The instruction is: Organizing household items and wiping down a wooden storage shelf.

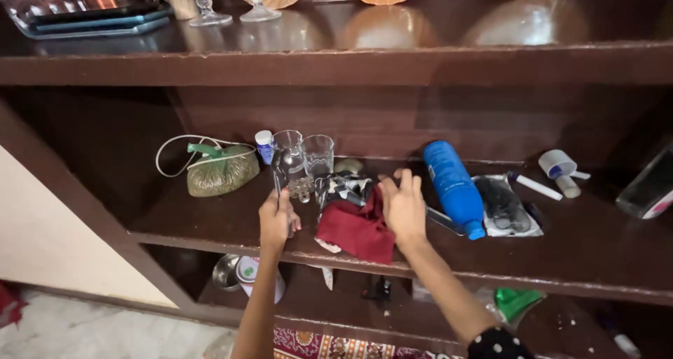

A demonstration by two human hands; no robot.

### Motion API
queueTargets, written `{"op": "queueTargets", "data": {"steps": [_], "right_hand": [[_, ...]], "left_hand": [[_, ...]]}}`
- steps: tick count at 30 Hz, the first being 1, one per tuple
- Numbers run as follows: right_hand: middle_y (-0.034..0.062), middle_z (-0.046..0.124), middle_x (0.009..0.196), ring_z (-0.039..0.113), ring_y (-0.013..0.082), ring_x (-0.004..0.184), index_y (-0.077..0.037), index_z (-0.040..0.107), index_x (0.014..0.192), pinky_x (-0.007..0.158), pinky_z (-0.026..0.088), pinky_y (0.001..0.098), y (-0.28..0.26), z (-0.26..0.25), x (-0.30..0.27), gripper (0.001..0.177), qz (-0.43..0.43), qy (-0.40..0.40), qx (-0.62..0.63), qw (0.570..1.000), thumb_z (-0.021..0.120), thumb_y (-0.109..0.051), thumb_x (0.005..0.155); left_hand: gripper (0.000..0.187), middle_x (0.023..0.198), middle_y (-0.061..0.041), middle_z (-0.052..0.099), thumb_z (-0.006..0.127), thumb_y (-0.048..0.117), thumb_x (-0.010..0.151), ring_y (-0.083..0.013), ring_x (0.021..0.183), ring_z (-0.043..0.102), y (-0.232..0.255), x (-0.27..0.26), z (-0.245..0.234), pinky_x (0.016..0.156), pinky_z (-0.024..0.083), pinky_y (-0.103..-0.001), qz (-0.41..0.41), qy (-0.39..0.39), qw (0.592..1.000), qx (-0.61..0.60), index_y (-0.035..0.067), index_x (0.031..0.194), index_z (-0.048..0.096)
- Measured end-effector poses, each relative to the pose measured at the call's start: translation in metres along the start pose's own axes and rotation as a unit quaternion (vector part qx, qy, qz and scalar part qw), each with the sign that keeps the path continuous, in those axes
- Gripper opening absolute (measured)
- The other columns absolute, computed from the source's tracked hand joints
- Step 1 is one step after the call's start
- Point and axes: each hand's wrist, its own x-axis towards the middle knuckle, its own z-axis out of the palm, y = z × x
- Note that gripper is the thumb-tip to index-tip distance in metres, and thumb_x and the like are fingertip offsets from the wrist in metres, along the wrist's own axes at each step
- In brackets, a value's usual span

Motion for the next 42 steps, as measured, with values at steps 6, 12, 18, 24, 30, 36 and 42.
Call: {"op": "queueTargets", "data": {"steps": [6,12,18,24,30,36,42], "right_hand": [[0.0191,0.059,0.118,0.058,0.0399,0.104,-0.005,0.072,0.11,0.082,0.054,0.0484,-0.005,-0.008,-0.003,0.021,-0.011,0.007,0.022,1.0,0.064,-0.018,0.098],[0.0204,0.058,0.117,0.057,0.0419,0.102,0.003,0.067,0.111,0.083,0.053,0.0487,-0.007,-0.024,0.003,0.038,-0.048,-0.024,0.037,0.998,0.059,0.0,0.074],[0.0136,0.064,0.113,0.06,0.0356,0.096,-0.004,0.07,0.106,0.079,0.052,0.046,-0.008,-0.035,-0.001,0.031,-0.125,-0.046,0.13,0.982,0.058,0.001,0.078],[0.0145,0.068,0.107,0.065,0.0299,0.096,-0.006,0.072,0.105,0.084,0.053,0.0456,-0.057,-0.09,-0.009,0.025,-0.3,0.02,0.258,0.918,0.062,-0.004,0.082],[0.0155,0.069,0.104,0.066,0.0282,0.091,-0.001,0.072,0.107,0.077,0.051,0.0419,-0.165,-0.19,0.08,0.021,-0.394,0.034,0.3,0.868,0.072,-0.003,0.086],[0.0185,0.065,0.099,0.063,0.0392,0.095,0.0,0.068,0.111,0.087,0.051,0.0453,-0.272,-0.234,0.21,0.019,-0.174,-0.038,0.278,0.944,0.064,-0.012,0.097],[0.0138,0.066,0.104,0.068,0.0249,0.095,0.002,0.068,0.116,0.083,0.052,0.0365,-0.277,-0.151,0.288,0.027,-0.119,-0.044,0.375,0.918,0.06,-0.021,0.104]], "left_hand": [[0.039,0.053,-0.001,0.042,0.05,0.032,0.11,-0.013,0.037,0.049,-0.011,0.0,-0.002,0.035,0.043,-0.03,0.017,0.019,1.0,-0.015,0.0,0.088,0.051],[0.037,0.048,-0.007,0.05,0.049,0.033,0.105,-0.0156,0.036,0.054,-0.006,-0.006,0.002,0.033,0.038,-0.032,-0.039,0.054,0.996,0.051,0.002,0.087,0.055],[0.039,0.049,-0.005,0.054,0.052,0.036,0.105,-0.0143,0.039,0.055,0.032,-0.048,0.008,0.037,0.042,-0.03,-0.058,0.107,0.992,0.013,0.002,0.085,0.057],[0.026,0.049,-0.004,0.053,0.05,0.031,0.101,-0.012,0.039,0.049,0.136,-0.103,-0.024,0.038,0.037,-0.029,-0.121,0.058,0.986,0.097,0.016,0.118,0.062],[0.028,0.062,-0.001,0.048,0.048,0.025,0.101,-0.0166,0.042,0.056,0.266,-0.081,-0.039,0.038,0.046,-0.03,-0.064,0.012,0.987,-0.15,-0.001,0.105,0.059],[0.033,0.061,-0.002,0.045,0.044,0.03,0.108,-0.0196,0.045,0.059,0.379,0.022,-0.054,0.041,0.048,-0.03,0.033,-0.135,0.978,-0.158,-0.001,0.104,0.054],[0.035,0.064,0.0,0.044,0.039,0.031,0.111,-0.0199,0.048,0.062,0.416,0.107,-0.064,0.044,0.05,-0.03,0.004,-0.33,0.935,-0.13,0.0,0.109,0.054]]}}
